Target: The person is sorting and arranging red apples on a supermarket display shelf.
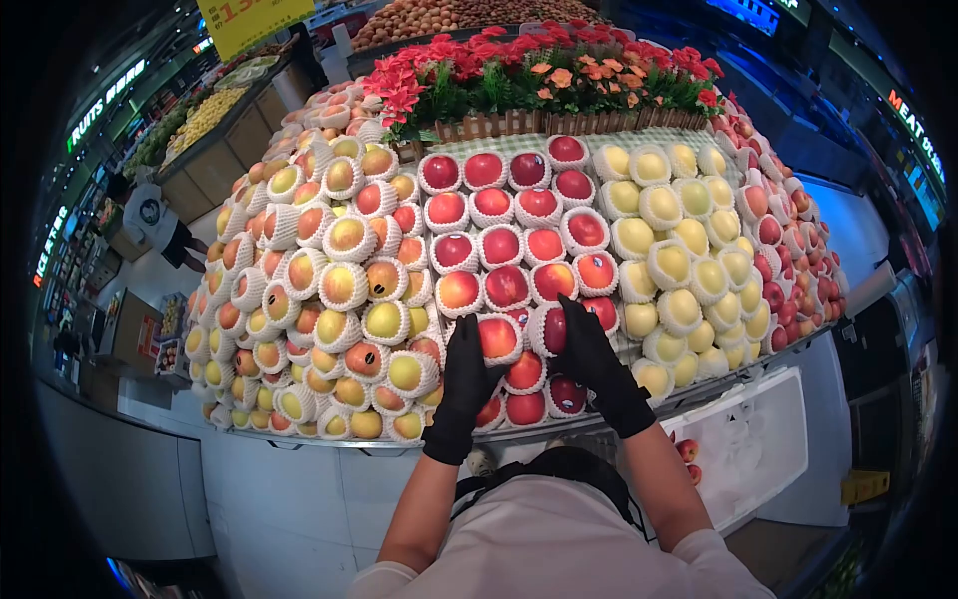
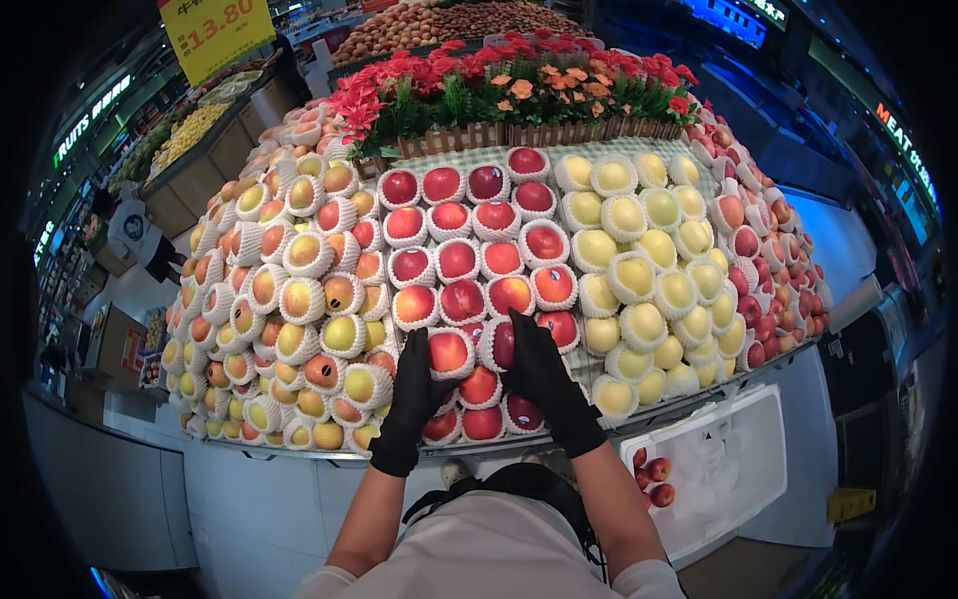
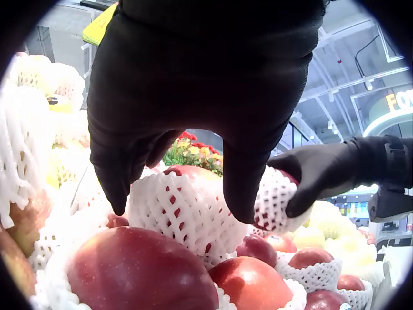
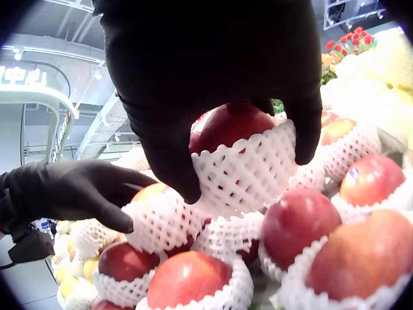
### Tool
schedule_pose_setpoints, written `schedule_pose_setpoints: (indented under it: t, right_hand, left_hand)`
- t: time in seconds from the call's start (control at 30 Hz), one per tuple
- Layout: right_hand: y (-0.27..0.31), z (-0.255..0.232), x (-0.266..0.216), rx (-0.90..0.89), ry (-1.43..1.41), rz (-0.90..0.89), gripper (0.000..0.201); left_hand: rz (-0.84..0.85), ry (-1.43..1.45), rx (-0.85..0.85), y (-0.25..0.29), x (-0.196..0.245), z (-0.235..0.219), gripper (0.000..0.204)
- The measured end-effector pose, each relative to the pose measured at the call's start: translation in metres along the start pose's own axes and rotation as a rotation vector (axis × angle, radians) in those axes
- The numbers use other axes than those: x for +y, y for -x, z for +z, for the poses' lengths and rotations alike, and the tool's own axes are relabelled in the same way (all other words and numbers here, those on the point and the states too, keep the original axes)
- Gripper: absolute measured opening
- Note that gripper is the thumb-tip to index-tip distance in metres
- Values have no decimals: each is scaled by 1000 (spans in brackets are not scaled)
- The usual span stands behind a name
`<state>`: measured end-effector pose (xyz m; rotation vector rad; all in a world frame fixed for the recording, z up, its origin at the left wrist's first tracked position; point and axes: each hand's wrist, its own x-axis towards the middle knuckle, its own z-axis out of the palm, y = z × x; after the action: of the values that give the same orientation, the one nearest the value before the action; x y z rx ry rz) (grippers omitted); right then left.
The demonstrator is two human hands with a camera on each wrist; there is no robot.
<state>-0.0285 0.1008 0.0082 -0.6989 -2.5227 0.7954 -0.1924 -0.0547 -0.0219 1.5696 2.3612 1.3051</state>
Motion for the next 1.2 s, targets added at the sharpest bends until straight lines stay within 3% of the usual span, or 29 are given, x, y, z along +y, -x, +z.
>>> schedule_pose_setpoints:
  t: [0.1, 0.23, 0.33, 0.47, 0.7, 0.9, 0.97, 1.2]
  right_hand:
    - [-26, -4, 4, 92, -29, -223, 97]
    - [-66, -7, -17, 12, 33, -258, 94]
    - [-86, 3, -24, 16, -14, -359, 89]
    - [-108, 33, -26, -82, 12, -349, 90]
    - [-128, 54, -23, -218, 85, -309, 97]
    - [-127, 56, -19, -247, -32, -266, 103]
    - [-121, 47, -21, -259, -86, -251, 102]
    - [-96, 47, 0, -78, -144, -341, 90]
  left_hand:
    - [-16, 67, 10, -2, 3, -2, 92]
    - [-101, 103, -27, 2, -4, -1, 96]
    - [-91, 79, 48, 3, 0, -6, 99]
    - [-94, 93, 58, 0, -10, -8, 98]
    - [-268, 227, -100, 0, -14, -7, 99]
    - [-157, 138, 94, 1, -26, 10, 93]
    - [-156, 217, 47, -7, -14, -1, 91]
    - [-174, 288, 33, -7, -27, 9, 88]
